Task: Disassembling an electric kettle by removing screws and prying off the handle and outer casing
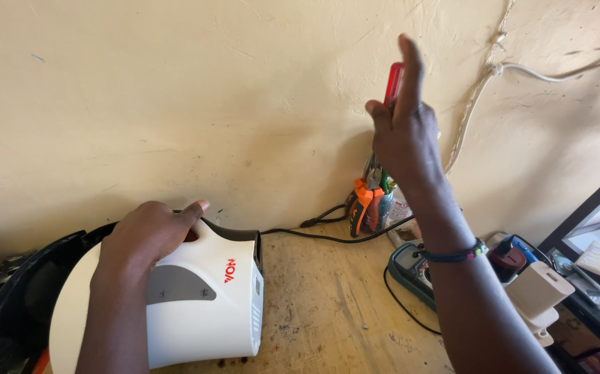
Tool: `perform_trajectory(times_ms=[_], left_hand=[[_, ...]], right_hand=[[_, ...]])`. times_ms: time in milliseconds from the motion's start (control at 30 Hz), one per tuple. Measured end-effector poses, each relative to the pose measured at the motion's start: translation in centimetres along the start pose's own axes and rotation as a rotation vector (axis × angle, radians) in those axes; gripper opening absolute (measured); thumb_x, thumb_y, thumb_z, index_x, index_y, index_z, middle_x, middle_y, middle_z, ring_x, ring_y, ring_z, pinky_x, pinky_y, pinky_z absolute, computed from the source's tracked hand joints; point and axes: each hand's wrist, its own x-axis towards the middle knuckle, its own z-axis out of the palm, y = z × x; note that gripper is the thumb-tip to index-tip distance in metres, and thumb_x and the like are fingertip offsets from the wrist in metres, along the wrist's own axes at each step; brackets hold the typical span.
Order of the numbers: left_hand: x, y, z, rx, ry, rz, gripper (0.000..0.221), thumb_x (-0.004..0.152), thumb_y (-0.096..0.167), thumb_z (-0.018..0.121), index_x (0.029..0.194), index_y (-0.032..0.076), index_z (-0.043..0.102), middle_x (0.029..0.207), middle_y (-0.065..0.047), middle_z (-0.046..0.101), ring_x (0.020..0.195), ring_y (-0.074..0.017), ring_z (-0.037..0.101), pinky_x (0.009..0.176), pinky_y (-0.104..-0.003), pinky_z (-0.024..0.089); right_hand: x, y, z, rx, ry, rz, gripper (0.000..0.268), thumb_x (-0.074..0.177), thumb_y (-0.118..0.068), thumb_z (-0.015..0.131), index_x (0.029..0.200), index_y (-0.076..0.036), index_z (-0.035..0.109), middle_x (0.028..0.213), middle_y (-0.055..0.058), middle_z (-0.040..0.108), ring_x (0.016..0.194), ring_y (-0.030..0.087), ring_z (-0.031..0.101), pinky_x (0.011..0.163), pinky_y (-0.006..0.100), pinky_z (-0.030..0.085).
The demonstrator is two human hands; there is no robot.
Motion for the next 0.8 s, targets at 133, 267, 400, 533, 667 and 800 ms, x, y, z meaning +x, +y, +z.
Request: perform_trajectory(times_ms=[133,267,400,533,667,800], left_hand=[[0.1,-0.1,0.0,-0.011,0.004,0.007,0.063,0.099,0.068,0.051,0.068,0.019,0.076,0.073,-0.004,0.063,0.075,-0.0310,0.065,0.078,-0.042,0.045],[-0.4,0.2,-0.1,-0.003,-0.009,-0.002,0.065,0.101,0.068,0.050,0.079,0.019,0.086,0.086,-0.004,0.078,0.086,-0.0310,0.071,0.083,-0.042,0.047],[-0.5,0.1,0.0,-0.004,-0.004,-0.003,0.066,0.100,0.069,0.050,0.079,0.019,0.087,0.084,-0.003,0.076,0.087,-0.0308,0.071,0.085,-0.042,0.047],[-0.8,0.2,-0.1,0.011,-0.003,0.000,0.068,0.101,0.071,0.049,0.082,0.019,0.089,0.080,-0.008,0.071,0.082,-0.0319,0.070,0.081,-0.043,0.047],[-2.8,0.6,-0.6,-0.081,0.043,0.085,0.066,0.099,0.059,0.063,0.102,-0.001,0.089,0.110,-0.024,0.082,0.108,-0.0439,0.078,0.089,-0.050,0.054],[-2.8,0.1,-0.4,-0.169,0.064,0.111,0.056,0.095,0.052,0.069,0.090,0.000,0.090,0.109,-0.025,0.082,0.106,-0.0475,0.077,0.091,-0.050,0.053]], right_hand=[[-0.8,-1.1,-0.3,0.003,-0.013,0.105,0.058,0.110,-0.004,0.061,0.158,-0.024,0.035,0.061,0.004,0.047,0.053,0.020,0.042,0.054,0.040,0.038],[-0.1,-0.4,-0.7,-0.016,0.059,-0.037,0.032,0.114,-0.022,0.053,0.145,-0.014,0.046,0.066,0.007,0.065,0.063,0.024,0.068,0.064,0.042,0.050],[0.7,0.1,-0.6,0.039,0.015,0.040,0.037,0.111,-0.019,0.054,0.148,-0.019,0.049,0.062,0.006,0.053,0.072,0.024,0.074,0.068,0.040,0.052],[0.3,2.9,0.9,0.023,-0.044,0.137,0.032,0.110,-0.022,0.055,0.141,-0.024,0.051,0.065,0.009,0.059,0.078,0.024,0.079,0.065,0.041,0.051],[-0.6,7.1,2.5,-0.153,0.034,0.021,0.030,0.109,-0.030,0.073,0.136,-0.020,0.066,0.091,0.015,0.072,0.083,0.041,0.074,0.077,0.052,0.056],[-2.9,2.1,1.7,-0.120,0.101,-0.038,0.040,0.099,-0.014,0.072,0.137,-0.013,0.060,0.120,0.015,0.056,0.103,0.043,0.066,0.087,0.052,0.057]])
